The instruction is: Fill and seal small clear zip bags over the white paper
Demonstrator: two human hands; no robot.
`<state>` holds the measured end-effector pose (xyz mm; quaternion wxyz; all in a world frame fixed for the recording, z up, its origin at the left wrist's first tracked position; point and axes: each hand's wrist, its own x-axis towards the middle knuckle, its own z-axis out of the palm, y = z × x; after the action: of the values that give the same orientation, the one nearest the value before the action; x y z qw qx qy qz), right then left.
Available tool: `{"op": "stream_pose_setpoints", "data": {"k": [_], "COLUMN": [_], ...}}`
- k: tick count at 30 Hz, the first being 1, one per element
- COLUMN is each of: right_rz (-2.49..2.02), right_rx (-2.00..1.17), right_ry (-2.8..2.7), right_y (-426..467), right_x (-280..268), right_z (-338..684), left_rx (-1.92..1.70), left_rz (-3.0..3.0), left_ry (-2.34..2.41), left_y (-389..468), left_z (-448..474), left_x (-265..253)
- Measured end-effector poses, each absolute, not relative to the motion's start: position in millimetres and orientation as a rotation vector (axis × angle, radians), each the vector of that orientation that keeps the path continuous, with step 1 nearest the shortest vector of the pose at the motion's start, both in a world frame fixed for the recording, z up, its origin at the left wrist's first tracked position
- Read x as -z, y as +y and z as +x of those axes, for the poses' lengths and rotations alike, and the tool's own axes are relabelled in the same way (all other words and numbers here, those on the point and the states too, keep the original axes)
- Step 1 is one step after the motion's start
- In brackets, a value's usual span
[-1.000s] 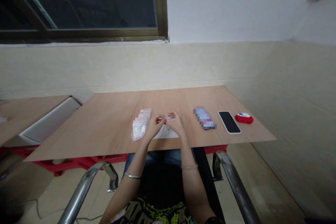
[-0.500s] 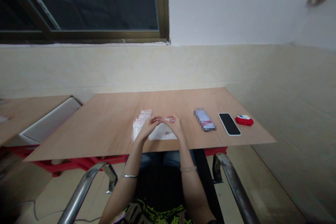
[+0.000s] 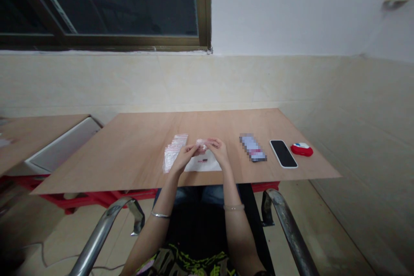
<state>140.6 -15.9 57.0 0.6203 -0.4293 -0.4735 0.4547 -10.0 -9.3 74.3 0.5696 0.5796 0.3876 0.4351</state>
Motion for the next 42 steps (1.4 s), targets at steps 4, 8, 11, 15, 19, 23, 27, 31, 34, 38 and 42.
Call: {"op": "stream_pose_setpoints", "data": {"k": [4,8,11,15,19,23,27,31,34,38,42], "right_rz": [-1.02,-1.017,-1.032,-1.027,-1.002,-1.008,-0.975,-0.952,-0.966,-0.967,-0.939], "right_rx": [-1.046,-1.04,-1.006,-0.996,-0.985,-1.007,-1.081,-1.108,-1.069,-1.035,-1.062], "right_ry": [-1.08,-1.089,-1.134,-1.222,-1.245,-1.234,-1.219,-1.195,-1.172,-1.177,-1.164], "right_y": [-18.4,-19.5,-18.2,-17.4,-20.1,-22.3,-23.2,-24.0,-23.7,-21.8,-21.3], "right_x": [-56.3,-61.8,-65.8,-67.4,-68.2,-72.3,-77.7,-78.7,-76.0,-72.1,-73.5], "right_z": [144.3,143.6,144.6,145.8,142.9,137.7,132.4,130.0,131.0,132.8,130.4], "left_rx": [-1.04,-1.089,-1.126,-1.199,-1.289,-1.346,-1.405,-1.423,-1.397,-1.314,-1.352], "left_rz": [1.288,1.391,1.463,1.492,1.507,1.515,1.496,1.5,1.495,1.523,1.527], "left_ry": [0.925,0.962,0.972,0.991,1.007,1.011,1.027,1.043,1.029,0.996,0.984], "left_y": [-13.3,-12.2,-8.8,-6.8,-8.6,-11.2,-13.0,-13.8,-14.2,-14.1,-11.6], "left_z": [-10.2,-12.5,-15.9,-20.6,-24.6,-25.9,-24.6,-23.3,-23.1,-23.2,-22.9], "left_x": [-77.4,-79.2,-81.2,-84.9,-88.6,-92.8,-96.5,-97.7,-96.7,-94.1,-91.4]}}
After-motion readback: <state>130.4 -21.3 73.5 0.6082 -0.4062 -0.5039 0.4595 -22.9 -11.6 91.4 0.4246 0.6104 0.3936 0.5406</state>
